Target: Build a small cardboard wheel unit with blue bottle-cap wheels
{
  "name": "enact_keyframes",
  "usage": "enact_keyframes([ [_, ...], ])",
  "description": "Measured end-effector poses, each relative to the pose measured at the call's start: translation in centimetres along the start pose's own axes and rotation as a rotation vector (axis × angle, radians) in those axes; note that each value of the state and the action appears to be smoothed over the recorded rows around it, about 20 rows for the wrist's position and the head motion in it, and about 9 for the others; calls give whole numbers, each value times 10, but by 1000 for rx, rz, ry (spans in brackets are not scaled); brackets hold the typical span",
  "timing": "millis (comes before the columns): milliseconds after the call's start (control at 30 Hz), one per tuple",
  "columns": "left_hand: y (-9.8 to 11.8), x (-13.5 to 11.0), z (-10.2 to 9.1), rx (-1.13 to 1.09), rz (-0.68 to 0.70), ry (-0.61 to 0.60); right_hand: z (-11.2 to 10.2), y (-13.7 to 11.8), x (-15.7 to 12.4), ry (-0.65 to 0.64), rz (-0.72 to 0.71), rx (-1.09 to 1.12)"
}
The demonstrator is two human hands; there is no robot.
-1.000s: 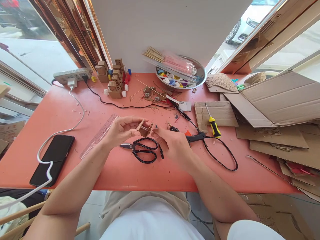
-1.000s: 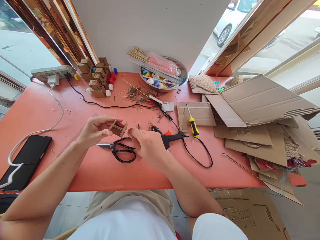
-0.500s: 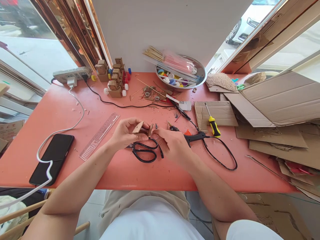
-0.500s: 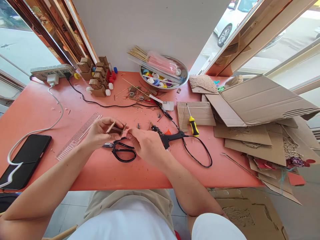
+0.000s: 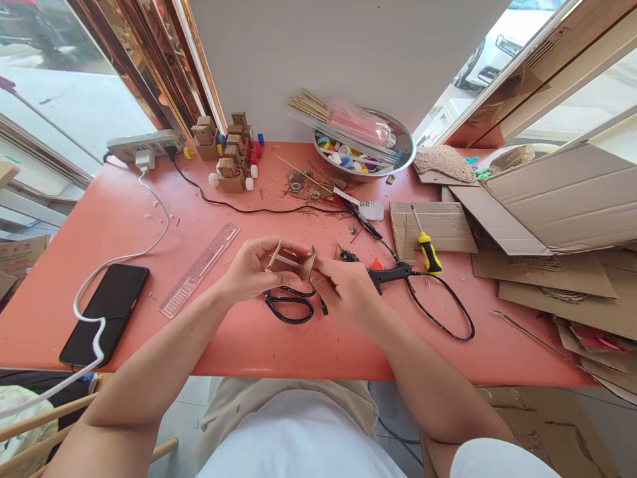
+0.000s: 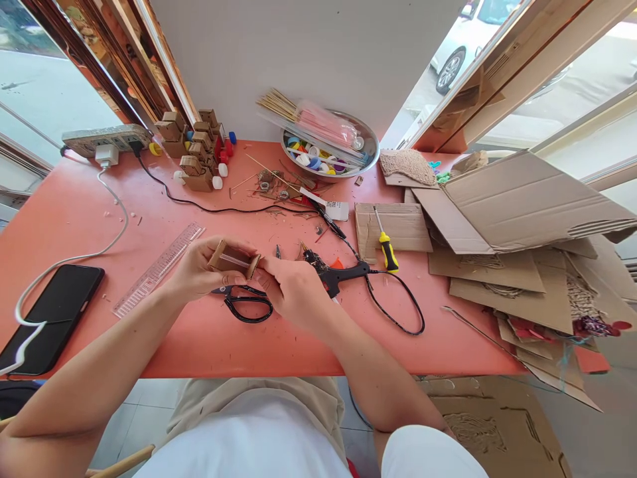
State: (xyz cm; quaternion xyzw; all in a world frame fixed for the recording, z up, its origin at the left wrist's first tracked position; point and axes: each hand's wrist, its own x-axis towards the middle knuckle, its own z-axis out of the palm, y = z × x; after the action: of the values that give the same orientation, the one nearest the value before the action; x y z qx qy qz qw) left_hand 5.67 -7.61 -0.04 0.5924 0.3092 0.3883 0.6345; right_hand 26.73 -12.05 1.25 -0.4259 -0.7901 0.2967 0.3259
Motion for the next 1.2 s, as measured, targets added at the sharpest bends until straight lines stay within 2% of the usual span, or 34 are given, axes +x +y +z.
enact_keyframes([
  [133, -5, 0, 0, 4, 11, 54, -1, 4, -1, 3, -21, -141],
  [233, -8, 1, -2, 23, 17, 36, -2, 10, 0, -7, 4, -189],
  [433, -4, 6, -16, 18, 264, 145, -12, 18, 5, 63, -18, -50],
  [633, 0, 4, -13, -43, 199, 201, -15, 19, 8, 47, 1, 84],
  [833, 4, 2, -10, -42, 200, 169, -18, 18, 8, -95, 48, 162],
  [1033, 2, 3, -10, 11, 191, 213, -11, 15, 2, 112, -57, -74],
  [1200, 3, 2, -15, 34, 132, 194, -9, 16, 2, 165, -117, -233],
])
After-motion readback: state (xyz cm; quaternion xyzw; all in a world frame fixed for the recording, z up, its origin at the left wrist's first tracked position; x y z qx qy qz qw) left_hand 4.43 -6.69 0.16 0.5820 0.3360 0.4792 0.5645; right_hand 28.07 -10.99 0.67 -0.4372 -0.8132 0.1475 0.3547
